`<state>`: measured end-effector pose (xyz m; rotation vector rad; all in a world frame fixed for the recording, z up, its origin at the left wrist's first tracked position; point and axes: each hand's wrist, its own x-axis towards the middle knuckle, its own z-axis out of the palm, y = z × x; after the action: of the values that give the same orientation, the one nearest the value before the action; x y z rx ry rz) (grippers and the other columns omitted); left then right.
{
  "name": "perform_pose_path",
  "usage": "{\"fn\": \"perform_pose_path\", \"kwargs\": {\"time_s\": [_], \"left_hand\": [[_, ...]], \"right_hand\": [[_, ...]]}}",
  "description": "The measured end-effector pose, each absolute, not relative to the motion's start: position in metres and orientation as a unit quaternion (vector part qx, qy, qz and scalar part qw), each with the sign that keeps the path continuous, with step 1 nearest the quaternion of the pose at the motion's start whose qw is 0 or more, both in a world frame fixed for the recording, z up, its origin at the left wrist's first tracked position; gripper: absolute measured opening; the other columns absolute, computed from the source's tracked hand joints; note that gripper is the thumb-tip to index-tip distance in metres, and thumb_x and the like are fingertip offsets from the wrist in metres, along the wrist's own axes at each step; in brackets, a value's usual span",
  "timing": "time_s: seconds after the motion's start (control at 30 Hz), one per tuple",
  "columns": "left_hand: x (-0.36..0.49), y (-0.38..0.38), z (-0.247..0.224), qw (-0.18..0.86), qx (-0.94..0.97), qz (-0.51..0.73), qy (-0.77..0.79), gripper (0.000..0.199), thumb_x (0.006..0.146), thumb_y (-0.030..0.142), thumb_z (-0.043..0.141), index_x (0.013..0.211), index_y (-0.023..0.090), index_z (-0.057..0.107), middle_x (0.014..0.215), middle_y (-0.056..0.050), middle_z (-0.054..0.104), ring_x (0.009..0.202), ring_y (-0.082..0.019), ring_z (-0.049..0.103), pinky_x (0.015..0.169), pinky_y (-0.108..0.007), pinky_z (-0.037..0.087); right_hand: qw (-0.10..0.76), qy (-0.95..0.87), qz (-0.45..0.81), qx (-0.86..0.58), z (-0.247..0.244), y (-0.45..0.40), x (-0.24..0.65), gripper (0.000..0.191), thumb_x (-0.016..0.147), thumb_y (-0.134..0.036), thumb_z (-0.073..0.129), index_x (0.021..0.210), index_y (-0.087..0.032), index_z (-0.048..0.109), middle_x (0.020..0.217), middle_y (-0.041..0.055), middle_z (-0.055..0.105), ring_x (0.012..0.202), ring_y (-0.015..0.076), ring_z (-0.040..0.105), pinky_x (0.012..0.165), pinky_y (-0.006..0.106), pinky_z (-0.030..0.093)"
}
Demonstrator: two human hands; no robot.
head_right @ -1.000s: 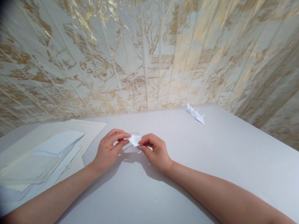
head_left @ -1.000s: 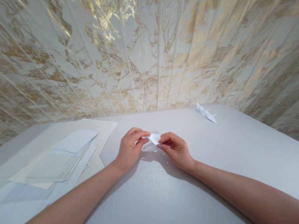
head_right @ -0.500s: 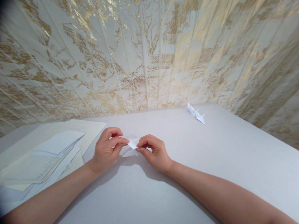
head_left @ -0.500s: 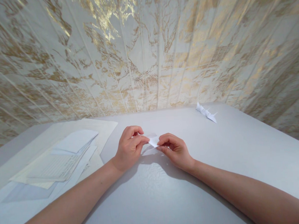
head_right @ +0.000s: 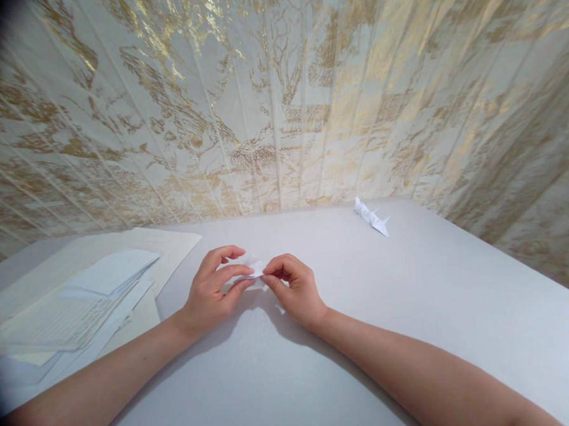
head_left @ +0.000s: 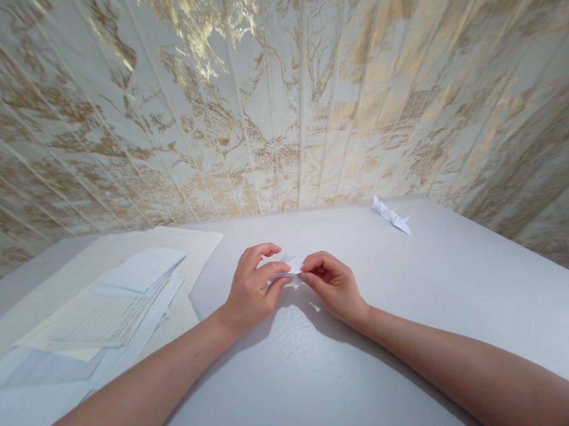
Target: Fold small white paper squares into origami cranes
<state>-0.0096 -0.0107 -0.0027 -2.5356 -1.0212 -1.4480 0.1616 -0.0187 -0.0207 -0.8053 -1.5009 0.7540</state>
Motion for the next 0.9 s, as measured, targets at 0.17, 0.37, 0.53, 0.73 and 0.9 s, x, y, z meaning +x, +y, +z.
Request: {"fn": "perform_pose_path", "kwargs": {"time_s": [0.17, 0.37, 0.53, 0.73, 0.9], "left_hand": [[-0.011, -0.009, 0.0, 0.047, -0.811, -0.49, -0.316, 0.015, 0.077, 0.01, 0.055, 0.074, 0.02, 0.065, 0.098, -0.007, 0.058, 0.092, -0.019, 0.054, 0.079, -0.035, 0.047], [-0.015, -0.009, 0.005, 0.11, -0.819, -0.489, -0.281, 0.021, 0.077, 0.008, 0.052, 0.071, 0.022, 0.066, 0.101, -0.006, 0.058, 0.095, -0.019, 0.052, 0.079, -0.036, 0.044], [-0.015, -0.009, 0.001, 0.127, -0.835, -0.473, -0.252, 0.019, 0.077, 0.011, 0.053, 0.072, 0.024, 0.066, 0.105, -0.005, 0.057, 0.097, -0.02, 0.051, 0.081, -0.037, 0.043], [-0.01, -0.013, -0.001, -0.066, -0.812, -0.491, -0.309, 0.015, 0.077, 0.012, 0.052, 0.082, 0.019, 0.064, 0.11, -0.009, 0.052, 0.095, -0.019, 0.053, 0.081, -0.036, 0.047], [-0.004, -0.012, -0.003, -0.204, -0.749, -0.532, -0.339, 0.012, 0.073, 0.017, 0.06, 0.084, 0.018, 0.056, 0.099, -0.007, 0.055, 0.087, -0.017, 0.055, 0.075, -0.031, 0.048]], "right_hand": [[0.574, -0.625, 0.405, -0.341, -0.02, -0.023, 0.159, 0.02, 0.072, -0.031, 0.066, 0.085, -0.022, 0.053, 0.079, 0.0007, 0.056, 0.07, 0.0134, 0.056, 0.063, 0.027, 0.048], [0.56, -0.515, 0.531, -0.373, -0.015, -0.03, 0.154, 0.031, 0.072, -0.042, 0.063, 0.092, -0.024, 0.048, 0.081, -0.0022, 0.054, 0.065, 0.0118, 0.059, 0.061, 0.027, 0.049], [0.556, -0.46, 0.58, -0.376, -0.013, -0.031, 0.153, 0.032, 0.061, -0.033, 0.074, 0.081, -0.021, 0.052, 0.074, -0.0021, 0.059, 0.061, 0.0114, 0.056, 0.058, 0.026, 0.046], [0.604, -0.504, 0.497, -0.366, -0.014, -0.027, 0.154, 0.021, 0.063, -0.028, 0.072, 0.068, -0.019, 0.054, 0.074, -0.0011, 0.056, 0.063, 0.0107, 0.052, 0.057, 0.023, 0.044], [0.617, -0.552, 0.42, -0.372, -0.021, -0.02, 0.157, 0.014, 0.067, -0.024, 0.067, 0.07, -0.021, 0.054, 0.087, 0.0017, 0.053, 0.072, 0.013, 0.053, 0.064, 0.026, 0.047]]}}
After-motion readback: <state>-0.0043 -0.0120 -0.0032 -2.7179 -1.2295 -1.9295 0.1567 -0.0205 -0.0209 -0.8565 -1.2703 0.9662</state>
